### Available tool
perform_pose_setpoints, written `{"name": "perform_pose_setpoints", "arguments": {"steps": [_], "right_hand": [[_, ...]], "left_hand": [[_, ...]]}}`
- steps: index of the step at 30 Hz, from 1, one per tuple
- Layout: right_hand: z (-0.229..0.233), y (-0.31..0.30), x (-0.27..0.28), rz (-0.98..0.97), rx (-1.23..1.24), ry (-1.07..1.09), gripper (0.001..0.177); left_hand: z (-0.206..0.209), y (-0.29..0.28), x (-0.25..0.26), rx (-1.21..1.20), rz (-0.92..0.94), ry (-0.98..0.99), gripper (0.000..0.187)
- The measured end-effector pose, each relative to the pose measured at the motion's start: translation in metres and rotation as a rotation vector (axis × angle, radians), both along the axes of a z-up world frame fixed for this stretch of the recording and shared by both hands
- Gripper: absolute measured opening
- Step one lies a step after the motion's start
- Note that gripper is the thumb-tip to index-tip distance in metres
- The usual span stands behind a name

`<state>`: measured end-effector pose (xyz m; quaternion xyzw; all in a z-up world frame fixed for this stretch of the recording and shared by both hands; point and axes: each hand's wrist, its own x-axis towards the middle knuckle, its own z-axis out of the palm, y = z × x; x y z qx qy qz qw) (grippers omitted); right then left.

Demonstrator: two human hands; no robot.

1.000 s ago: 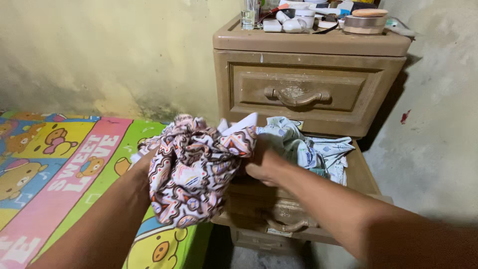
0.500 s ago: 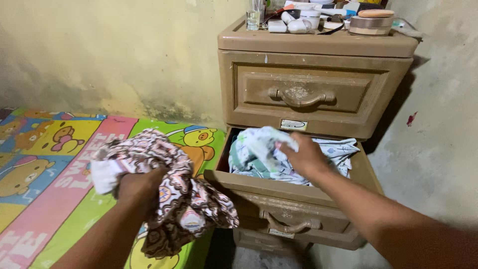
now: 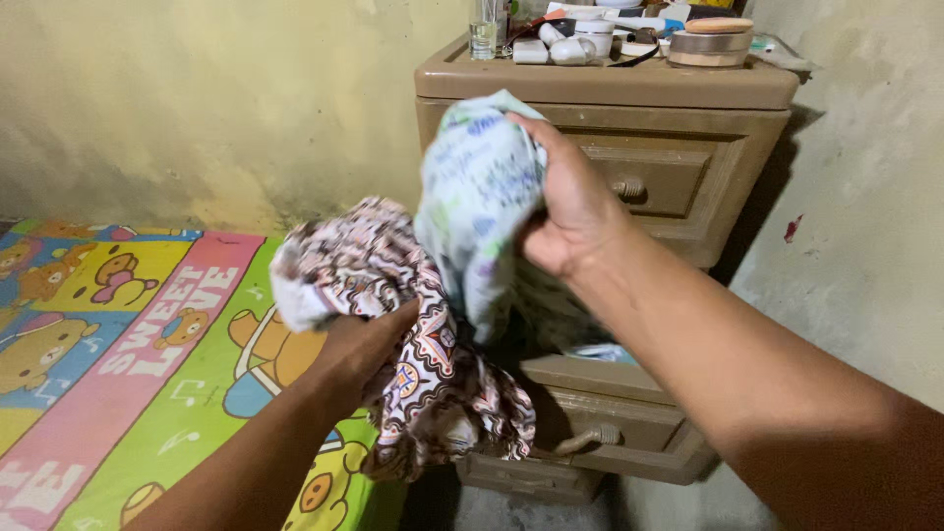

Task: The person takes a pile of clothes out of a dresser drawer, places them on a bed, and folds a striped shirt by hand.

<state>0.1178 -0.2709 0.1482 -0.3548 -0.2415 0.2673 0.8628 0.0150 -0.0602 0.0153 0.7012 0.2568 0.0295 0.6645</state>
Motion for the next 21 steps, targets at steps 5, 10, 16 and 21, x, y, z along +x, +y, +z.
{"name": "perform_pose_setpoints", "arguments": {"steps": [5, 10, 16, 21], "right_hand": [[-0.023, 0.044, 0.018, 0.08, 0.111, 0.151, 0.034], [-0.079, 0.062, 0.018, 0.083, 0.006, 0.273, 0.033], [-0.085, 0.046, 0.007, 0.104, -0.034, 0.321, 0.041], [-0.094, 0.026, 0.024, 0.112, -0.063, 0.296, 0.057]], "left_hand": [[0.04, -0.008, -0.021, 0.051, -0.348, -0.003, 0.04], [0.06, -0.016, -0.032, -0.269, -0.507, -0.12, 0.043], [0.053, -0.029, -0.026, 0.113, -0.289, -0.102, 0.061], [0.036, -0.018, -0.011, -0.043, -0.01, -0.031, 0.057]]}}
